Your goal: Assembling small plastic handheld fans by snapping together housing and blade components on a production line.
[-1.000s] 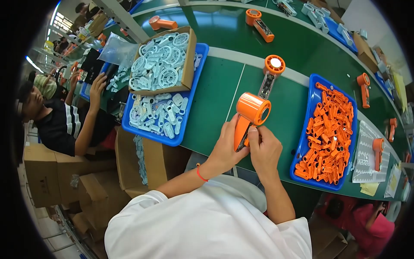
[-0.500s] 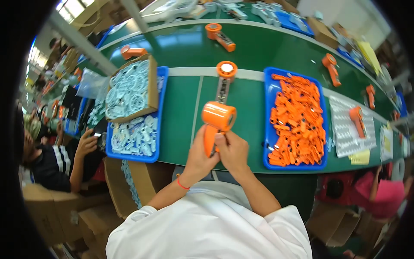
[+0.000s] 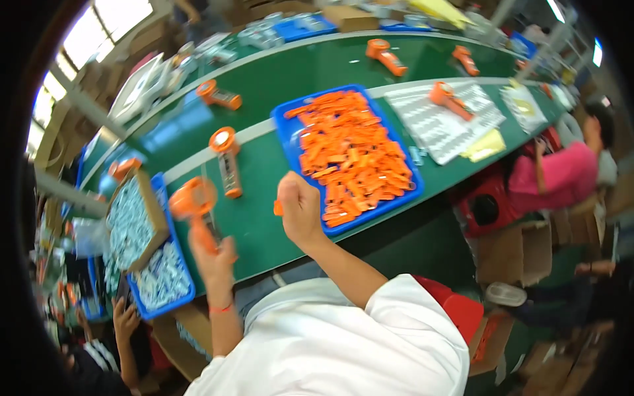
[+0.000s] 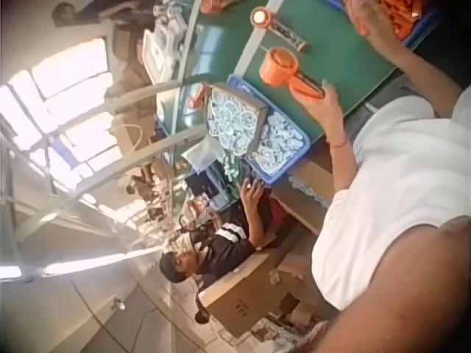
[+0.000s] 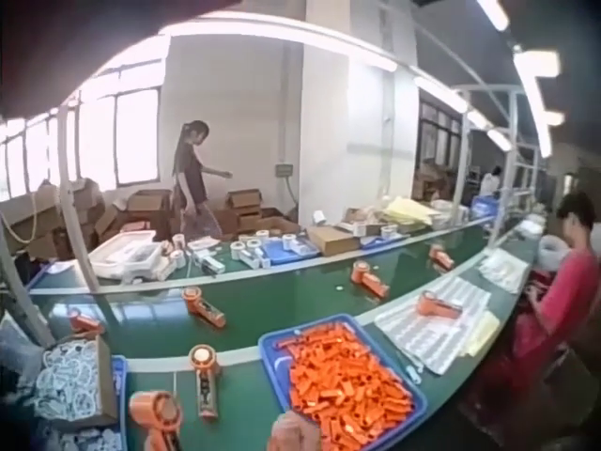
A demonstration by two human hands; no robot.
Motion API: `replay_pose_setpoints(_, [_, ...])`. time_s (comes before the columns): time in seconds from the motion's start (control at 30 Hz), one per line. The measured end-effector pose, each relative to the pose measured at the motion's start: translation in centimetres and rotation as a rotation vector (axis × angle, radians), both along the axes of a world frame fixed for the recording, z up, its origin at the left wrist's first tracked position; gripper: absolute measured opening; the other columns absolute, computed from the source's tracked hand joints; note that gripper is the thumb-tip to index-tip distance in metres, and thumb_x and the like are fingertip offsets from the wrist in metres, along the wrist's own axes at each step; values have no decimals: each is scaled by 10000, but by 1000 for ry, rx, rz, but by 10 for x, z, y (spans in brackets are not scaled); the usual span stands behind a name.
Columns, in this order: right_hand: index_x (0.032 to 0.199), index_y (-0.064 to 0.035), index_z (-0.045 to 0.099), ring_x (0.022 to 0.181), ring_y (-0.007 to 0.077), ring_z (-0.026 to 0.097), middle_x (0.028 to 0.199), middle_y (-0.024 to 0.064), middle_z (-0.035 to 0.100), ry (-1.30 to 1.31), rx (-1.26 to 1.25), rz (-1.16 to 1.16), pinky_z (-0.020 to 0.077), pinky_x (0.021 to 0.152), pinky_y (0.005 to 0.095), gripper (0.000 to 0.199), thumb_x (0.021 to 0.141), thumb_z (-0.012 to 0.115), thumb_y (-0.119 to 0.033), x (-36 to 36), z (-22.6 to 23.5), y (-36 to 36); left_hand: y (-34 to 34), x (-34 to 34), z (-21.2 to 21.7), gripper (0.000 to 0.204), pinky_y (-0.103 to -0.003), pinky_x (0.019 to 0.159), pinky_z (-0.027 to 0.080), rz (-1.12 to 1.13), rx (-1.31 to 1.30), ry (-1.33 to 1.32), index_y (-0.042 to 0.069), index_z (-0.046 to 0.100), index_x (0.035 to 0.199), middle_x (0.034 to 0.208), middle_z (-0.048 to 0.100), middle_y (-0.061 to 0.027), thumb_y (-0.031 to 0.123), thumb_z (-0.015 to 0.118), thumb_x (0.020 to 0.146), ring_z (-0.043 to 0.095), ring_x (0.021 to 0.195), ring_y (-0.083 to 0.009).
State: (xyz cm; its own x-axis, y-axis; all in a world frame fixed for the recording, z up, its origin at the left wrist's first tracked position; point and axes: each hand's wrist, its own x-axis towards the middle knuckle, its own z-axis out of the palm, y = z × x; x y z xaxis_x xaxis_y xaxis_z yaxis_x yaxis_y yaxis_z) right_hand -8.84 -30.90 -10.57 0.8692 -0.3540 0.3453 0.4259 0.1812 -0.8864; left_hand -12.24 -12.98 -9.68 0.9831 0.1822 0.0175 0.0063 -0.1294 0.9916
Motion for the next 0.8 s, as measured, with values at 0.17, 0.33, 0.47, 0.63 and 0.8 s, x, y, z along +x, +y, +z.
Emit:
replay_pose_setpoints(0.17, [760, -48, 574, 662, 286, 616, 696, 134, 614, 534, -1380, -52, 456, 589, 402, 386, 766, 609, -432, 39, 51, -72, 45, 30, -4, 363, -222, 582, 416, -35, -273, 90, 13, 413, 1127, 869, 503, -17, 65, 567, 802, 498, 682, -89])
replay_pose_setpoints(0.33, [806, -19, 582, 570, 236, 570, 642, 108, 573, 53, -1088, -326, 429, 533, 312, 162, 841, 594, -177, 31, 48, -79, 45, 82, -26, 398, -211, 660, 412, -3, -172, -56, -5, 535, 1071, 857, 516, 0, 101, 630, 700, 504, 752, -93])
replay_pose_setpoints(0.47, [787, 7, 581, 564, 49, 463, 594, -13, 508, 243, -949, 41, 366, 509, 218, 173, 858, 583, -151, 49, 52, -60, 32, 113, -10, 503, -296, 705, 490, 106, 98, 186, -16, 518, 1105, 968, 589, -102, 198, 665, 675, 567, 866, -136])
replay_pose_setpoints(0.63, [889, -9, 590, 646, 184, 552, 714, 96, 572, -17, -1127, 149, 447, 614, 298, 203, 824, 586, -201, 201, 26, -18, 44, 136, -41, 344, -427, 821, 420, 217, 600, -105, -9, 593, 865, 926, 522, -183, 276, 611, 672, 493, 912, -343])
replay_pose_setpoints(0.8, [1230, -102, 420, 1037, 350, 509, 1168, 167, 510, 152, -1447, -97, 438, 877, 428, 557, 761, 646, -300, 337, -30, 22, 44, 128, -23, 543, -406, 845, 430, 125, 967, 20, 21, 548, 1109, 1051, 485, -183, 396, 655, 731, 487, 959, -334])
